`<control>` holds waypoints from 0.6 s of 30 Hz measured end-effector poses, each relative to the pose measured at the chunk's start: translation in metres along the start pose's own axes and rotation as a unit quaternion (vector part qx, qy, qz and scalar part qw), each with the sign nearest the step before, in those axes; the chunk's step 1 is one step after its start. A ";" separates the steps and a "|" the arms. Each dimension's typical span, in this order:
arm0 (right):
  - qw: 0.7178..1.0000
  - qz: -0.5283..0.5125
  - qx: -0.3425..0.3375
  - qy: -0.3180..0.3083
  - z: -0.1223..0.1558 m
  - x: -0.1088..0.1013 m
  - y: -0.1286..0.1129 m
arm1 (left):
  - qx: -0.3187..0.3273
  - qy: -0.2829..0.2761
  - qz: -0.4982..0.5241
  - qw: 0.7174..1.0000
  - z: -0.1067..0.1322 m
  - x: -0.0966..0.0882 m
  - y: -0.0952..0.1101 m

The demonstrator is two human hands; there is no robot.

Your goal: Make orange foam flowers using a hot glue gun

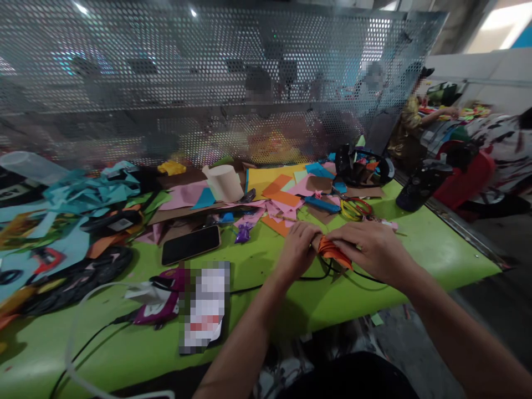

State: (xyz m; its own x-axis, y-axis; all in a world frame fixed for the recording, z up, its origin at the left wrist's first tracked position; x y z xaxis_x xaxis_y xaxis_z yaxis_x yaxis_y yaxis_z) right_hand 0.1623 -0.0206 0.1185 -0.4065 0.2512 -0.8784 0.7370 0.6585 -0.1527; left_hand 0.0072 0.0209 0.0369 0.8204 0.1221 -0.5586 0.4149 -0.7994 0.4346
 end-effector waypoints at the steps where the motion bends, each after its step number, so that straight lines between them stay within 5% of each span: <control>1: 1.000 -0.009 0.005 0.001 0.000 0.000 0.001 | 0.001 0.001 0.004 1.000 0.000 0.000 0.000; 18: 0.971 -0.207 0.114 -0.026 -0.004 0.004 0.016 | 0.022 0.016 0.025 0.999 0.000 0.001 0.001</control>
State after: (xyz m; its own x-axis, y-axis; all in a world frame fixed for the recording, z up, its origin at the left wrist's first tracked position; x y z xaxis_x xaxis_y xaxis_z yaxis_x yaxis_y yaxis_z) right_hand 0.1701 -0.0064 0.1139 -0.6690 -0.0419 -0.7421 0.6195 0.5202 -0.5879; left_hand 0.0087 0.0203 0.0364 0.8521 0.0984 -0.5140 0.3548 -0.8305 0.4293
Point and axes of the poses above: each hand's wrist, its own z-axis away from the middle knuckle, its own x-axis out of the palm, y = z × x, the point moved 4 cm from there along -z, towards the middle knuckle, and after that the axes turned 4 degrees about z, right-handed, at the moved point
